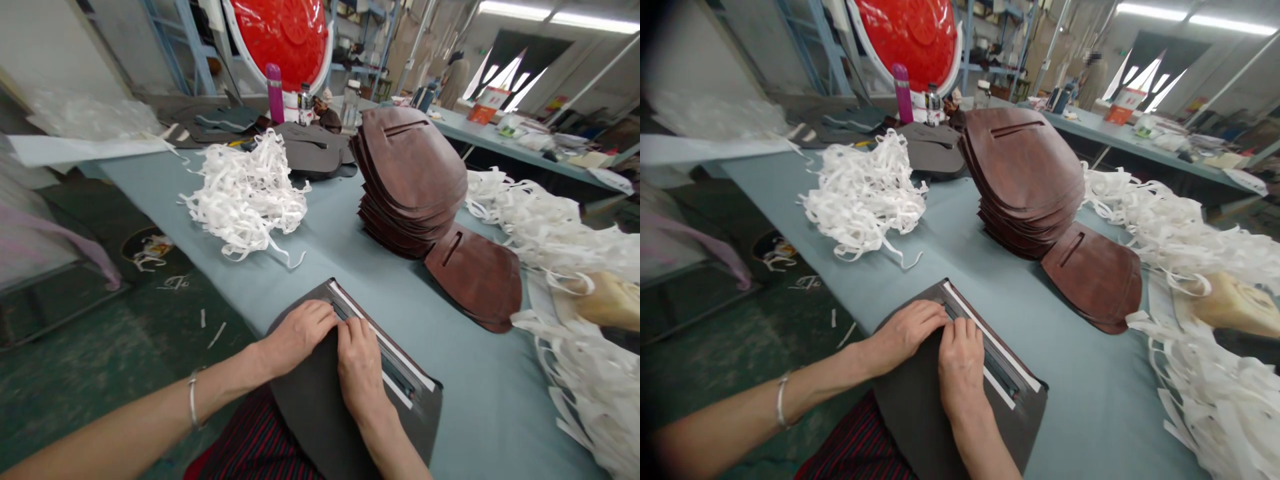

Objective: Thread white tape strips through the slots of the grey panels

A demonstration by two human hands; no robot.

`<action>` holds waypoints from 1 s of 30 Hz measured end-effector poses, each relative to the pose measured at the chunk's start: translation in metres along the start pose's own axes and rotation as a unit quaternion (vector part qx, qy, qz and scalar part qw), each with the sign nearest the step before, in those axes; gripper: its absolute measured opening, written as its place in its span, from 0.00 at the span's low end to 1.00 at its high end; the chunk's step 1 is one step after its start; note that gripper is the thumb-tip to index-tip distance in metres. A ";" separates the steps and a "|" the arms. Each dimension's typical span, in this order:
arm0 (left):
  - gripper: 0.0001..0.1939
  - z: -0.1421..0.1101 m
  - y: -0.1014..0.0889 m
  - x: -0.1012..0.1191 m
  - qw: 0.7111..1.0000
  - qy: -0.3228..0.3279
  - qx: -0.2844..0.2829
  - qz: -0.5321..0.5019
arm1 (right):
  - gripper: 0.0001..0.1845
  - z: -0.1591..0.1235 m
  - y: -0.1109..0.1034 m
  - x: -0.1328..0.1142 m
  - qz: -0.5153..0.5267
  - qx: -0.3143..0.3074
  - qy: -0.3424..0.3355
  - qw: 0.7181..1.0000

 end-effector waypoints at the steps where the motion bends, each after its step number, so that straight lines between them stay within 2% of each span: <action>1: 0.12 -0.001 0.001 0.001 1.000 0.000 0.003 0.009 | 0.16 -0.004 -0.001 0.001 -0.007 -0.009 -0.004 1.000; 3: 0.12 -0.002 0.002 0.001 1.000 0.000 0.009 0.023 | 0.16 -0.022 -0.004 0.011 -0.011 -0.020 -0.017 1.000; 8: 0.13 -0.005 0.002 -0.001 0.999 0.017 0.022 0.033 | 0.19 -0.098 -0.017 0.061 0.004 0.008 -0.045 0.999; 10: 0.13 -0.005 0.002 -0.001 0.999 0.017 0.025 0.044 | 0.17 -0.113 -0.017 0.072 0.008 0.017 -0.045 0.999; 13: 0.12 -0.004 0.002 0.001 0.998 0.010 0.018 0.066 | 0.15 -0.097 -0.012 0.061 0.013 0.027 -0.009 1.000; 18: 0.12 -0.004 0.001 0.002 0.997 0.018 -0.004 0.071 | 0.17 -0.022 -0.002 0.000 -0.017 -0.008 0.009 1.000; 21: 0.13 -0.007 0.003 -0.001 0.997 0.016 0.004 0.069 | 0.15 -0.011 -0.004 -0.009 -0.050 -0.035 0.016 0.998; 23: 0.13 -0.008 0.007 -0.004 0.998 0.015 0.005 0.068 | 0.16 -0.030 -0.008 0.003 -0.061 -0.046 0.005 0.997; 28: 0.14 -0.010 0.013 -0.011 0.998 0.021 -0.006 0.062 | 0.19 -0.119 -0.031 0.056 -0.056 -0.021 -0.019 0.998; 30: 0.15 -0.010 0.014 -0.013 0.998 0.022 -0.007 0.060 | 0.18 -0.142 -0.035 0.070 -0.041 -0.031 -0.009 0.999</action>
Point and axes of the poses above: each hand's wrist, its own z-axis towards the middle knuckle, its own y-axis out of the palm, x = y × z, the point moved 3 cm from there along z, towards the middle knuckle, and after that the axes turned 13 degrees about -z, right-handed, at the moved point
